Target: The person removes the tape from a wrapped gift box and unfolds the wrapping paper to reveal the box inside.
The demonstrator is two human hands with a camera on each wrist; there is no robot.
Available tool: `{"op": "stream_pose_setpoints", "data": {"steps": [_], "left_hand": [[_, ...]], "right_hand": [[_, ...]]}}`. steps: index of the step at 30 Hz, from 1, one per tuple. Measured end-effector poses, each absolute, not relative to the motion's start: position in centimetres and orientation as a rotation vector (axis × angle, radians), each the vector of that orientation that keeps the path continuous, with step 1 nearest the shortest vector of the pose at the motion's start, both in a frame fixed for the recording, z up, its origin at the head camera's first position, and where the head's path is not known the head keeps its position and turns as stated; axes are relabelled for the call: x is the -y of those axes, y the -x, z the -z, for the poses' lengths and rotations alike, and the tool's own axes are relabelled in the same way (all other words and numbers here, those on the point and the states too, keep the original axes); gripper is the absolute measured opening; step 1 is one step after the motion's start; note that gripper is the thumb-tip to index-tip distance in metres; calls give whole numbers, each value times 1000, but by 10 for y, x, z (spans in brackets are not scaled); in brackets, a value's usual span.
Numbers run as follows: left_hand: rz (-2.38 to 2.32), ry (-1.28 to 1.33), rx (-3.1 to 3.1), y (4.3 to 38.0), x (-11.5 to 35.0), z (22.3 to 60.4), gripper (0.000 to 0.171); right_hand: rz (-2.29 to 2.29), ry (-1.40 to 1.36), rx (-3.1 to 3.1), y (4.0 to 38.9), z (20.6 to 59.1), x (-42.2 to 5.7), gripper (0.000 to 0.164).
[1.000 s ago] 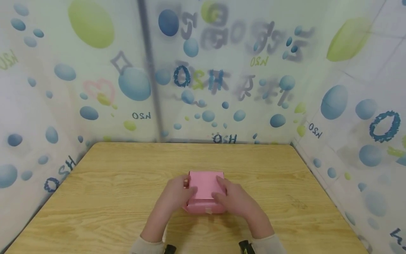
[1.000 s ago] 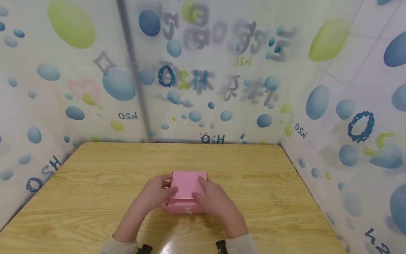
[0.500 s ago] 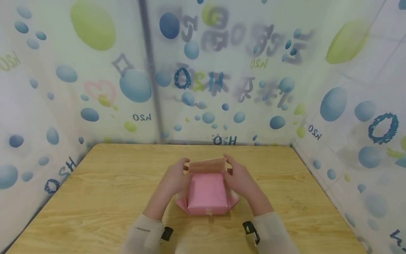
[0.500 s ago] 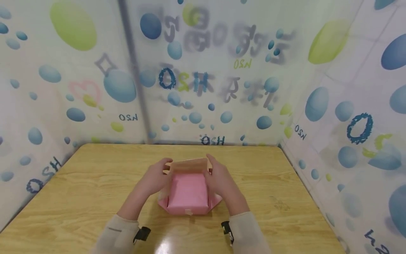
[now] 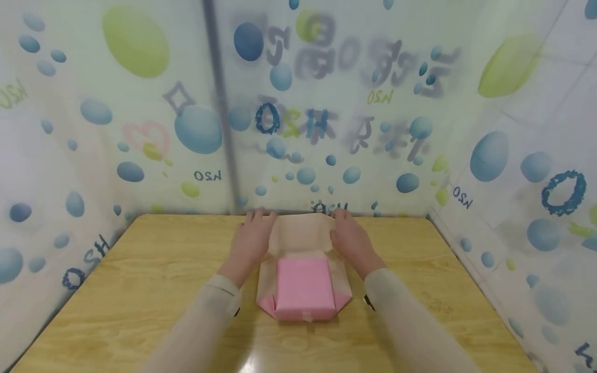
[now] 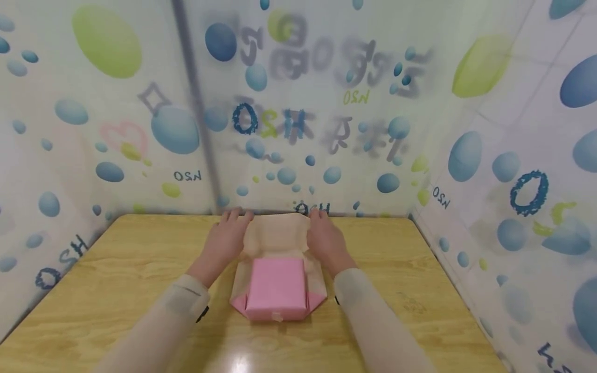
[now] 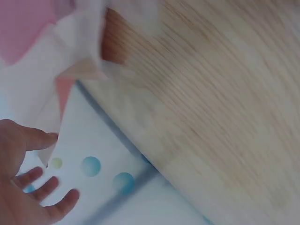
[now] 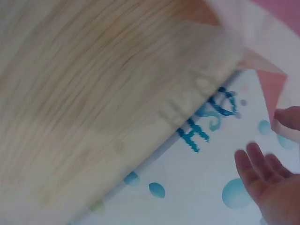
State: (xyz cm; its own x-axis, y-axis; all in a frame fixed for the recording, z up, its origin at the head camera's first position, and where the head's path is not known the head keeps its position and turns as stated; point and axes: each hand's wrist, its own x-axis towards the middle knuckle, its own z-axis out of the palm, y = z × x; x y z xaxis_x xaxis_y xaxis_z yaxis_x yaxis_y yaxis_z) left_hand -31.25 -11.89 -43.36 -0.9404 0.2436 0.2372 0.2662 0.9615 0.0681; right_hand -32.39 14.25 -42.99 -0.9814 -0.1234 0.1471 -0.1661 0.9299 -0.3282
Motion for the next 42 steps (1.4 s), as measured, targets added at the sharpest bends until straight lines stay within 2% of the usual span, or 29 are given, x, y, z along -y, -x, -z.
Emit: {"op": "stream_pose_setpoints", "data": {"steps": [2, 5, 8, 10, 15, 20, 29, 42], "left_hand": [[-60, 474, 2871, 317, 120, 439, 59], [-261, 551, 2890, 322, 121, 445, 35], [-320, 544, 2977, 326, 120, 449, 28], [-303, 523, 3040, 327, 118, 450, 30], [-197, 484, 3159, 326, 117, 454, 38], [-125, 467, 3251, 328, 117, 465, 47], [-79, 401, 3311, 337, 119, 484, 50], [-53, 358, 3344, 335, 118, 480, 57]], "right_hand": [[-360, -268, 2966, 330, 437, -142, 37], [-90, -365, 2952, 338, 449, -142, 38], [117, -439, 2960, 344, 461, -142, 36], [132, -434, 3008, 348, 466, -142, 37], [36, -382, 3161, 350, 474, -142, 59], [56, -447, 3264, 344, 479, -147, 70], [21, -449, 3328, 338, 486, -152, 71], [-8, -461, 3320, 339, 481, -152, 68]]}}
